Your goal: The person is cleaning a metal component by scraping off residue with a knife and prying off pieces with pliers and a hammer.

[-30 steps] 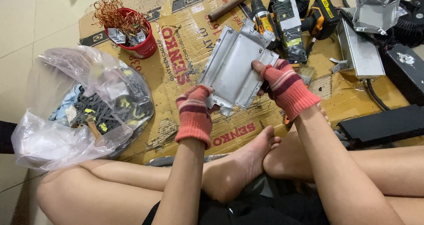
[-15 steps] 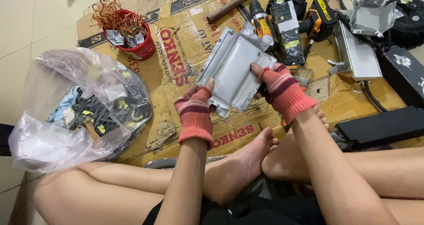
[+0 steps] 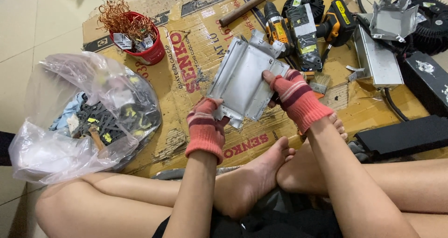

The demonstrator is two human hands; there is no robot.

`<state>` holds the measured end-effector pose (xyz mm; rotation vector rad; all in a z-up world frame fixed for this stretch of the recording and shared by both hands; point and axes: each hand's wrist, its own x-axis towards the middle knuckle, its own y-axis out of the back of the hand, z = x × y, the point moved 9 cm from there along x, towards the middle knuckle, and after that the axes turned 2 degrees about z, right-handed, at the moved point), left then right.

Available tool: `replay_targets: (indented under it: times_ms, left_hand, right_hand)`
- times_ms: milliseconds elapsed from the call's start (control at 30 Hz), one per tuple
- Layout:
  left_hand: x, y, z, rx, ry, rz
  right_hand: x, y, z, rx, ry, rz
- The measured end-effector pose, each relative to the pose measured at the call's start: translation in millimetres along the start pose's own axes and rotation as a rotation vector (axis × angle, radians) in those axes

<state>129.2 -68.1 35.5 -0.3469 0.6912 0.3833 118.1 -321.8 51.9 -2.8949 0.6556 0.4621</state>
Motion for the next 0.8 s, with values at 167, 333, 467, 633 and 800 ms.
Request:
replay_targets:
  times_ms: [167, 333, 467, 633, 800]
  left_hand:
    - [-11.1, 5.7, 0.9, 0.05, -0.031, 0.069]
    - [-19.4, 1.9, 2.2, -0.011, -0.058, 0.113]
    - [-17.4, 0.2, 3.2, -0.001, -0.083, 0.127]
    - [-21.8, 1.8, 4.6, 0.04, -0.127, 0.101]
    - [-30.2, -10.4, 18.0, 0.046, -0.314, -0.181]
  right_hand:
    - [5.4, 0.9, 10.0, -0.016, -0.004, 0.001]
    - [-0.1, 0.6, 0.3, -0.068, 0.006, -0.015]
    - [-2.6, 0.4, 0.9, -0.033, -0.02, 0.016]
    - [3.8, 0.8, 8.6, 0.025, -0.039, 0.019]
    - [3.4, 11.1, 10.3, 0.066, -0.054, 0.101]
